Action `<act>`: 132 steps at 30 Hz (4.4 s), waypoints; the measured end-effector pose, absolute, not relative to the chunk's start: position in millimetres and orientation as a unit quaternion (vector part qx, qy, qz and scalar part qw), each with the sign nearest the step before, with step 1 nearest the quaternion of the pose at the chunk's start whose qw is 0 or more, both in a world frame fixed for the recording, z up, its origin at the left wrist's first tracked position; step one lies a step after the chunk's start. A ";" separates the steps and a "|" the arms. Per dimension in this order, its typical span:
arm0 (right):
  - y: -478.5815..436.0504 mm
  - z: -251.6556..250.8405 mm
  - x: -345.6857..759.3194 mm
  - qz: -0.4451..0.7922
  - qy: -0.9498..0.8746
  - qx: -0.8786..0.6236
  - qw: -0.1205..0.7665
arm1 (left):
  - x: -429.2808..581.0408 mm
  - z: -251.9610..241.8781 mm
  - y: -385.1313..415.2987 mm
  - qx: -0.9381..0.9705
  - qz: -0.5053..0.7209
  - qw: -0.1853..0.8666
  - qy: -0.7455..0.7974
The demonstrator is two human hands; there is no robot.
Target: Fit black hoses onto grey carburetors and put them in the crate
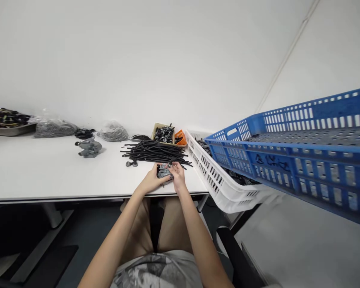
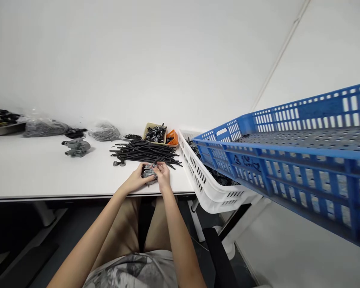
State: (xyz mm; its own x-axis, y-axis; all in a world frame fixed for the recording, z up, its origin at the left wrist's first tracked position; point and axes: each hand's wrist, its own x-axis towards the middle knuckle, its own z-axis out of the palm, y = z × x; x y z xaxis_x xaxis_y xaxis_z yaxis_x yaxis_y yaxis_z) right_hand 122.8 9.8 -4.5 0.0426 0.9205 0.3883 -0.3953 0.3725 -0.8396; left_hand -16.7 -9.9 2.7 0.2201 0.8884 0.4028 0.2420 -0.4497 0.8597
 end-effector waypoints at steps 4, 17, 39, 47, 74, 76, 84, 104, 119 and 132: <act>9.5 -3.3 122.0 0.485 -0.481 -0.282 0.674 | -16.4 0.8 -8.2 0.696 0.481 0.352 0.400; 12.1 -4.0 122.0 0.496 -0.483 -0.263 0.672 | -17.8 -1.6 -2.3 0.689 0.482 0.354 0.410; 4.7 1.0 123.0 0.480 -0.503 -0.271 0.666 | -16.2 2.0 -8.0 0.699 0.478 0.349 0.402; 5.2 -1.7 124.3 0.494 -0.504 -0.235 0.669 | -16.2 -2.9 -6.3 0.694 0.479 0.357 0.403; 8.6 -4.4 124.7 0.475 -0.506 -0.266 0.669 | -17.1 -5.9 -6.0 0.694 0.479 0.353 0.406; 8.7 -3.4 123.4 0.479 -0.498 -0.272 0.670 | -17.0 -6.5 -5.5 0.694 0.481 0.349 0.407; 6.6 -3.6 126.5 0.484 -0.498 -0.258 0.672 | -16.7 -6.1 -5.0 0.697 0.483 0.351 0.398; 5.8 -3.8 124.7 0.507 -0.453 -0.267 0.683 | -16.7 -4.3 -6.9 0.691 0.476 0.360 0.408; 11.4 -10.2 126.0 0.495 -0.464 -0.261 0.687 | -16.6 -4.8 -5.8 0.694 0.481 0.353 0.402; 6.1 -4.2 124.1 0.485 -0.490 -0.287 0.664 | -15.9 -1.9 -10.1 0.688 0.484 0.348 0.412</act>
State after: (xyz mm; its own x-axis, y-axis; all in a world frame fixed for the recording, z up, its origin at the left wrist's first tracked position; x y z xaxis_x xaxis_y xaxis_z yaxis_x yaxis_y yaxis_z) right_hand 124.1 6.1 -4.2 0.0481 0.9268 0.3725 -0.3631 0.3636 -0.8579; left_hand -15.9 -10.1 -1.9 0.1905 0.9052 0.3799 0.2304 -0.4175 0.8790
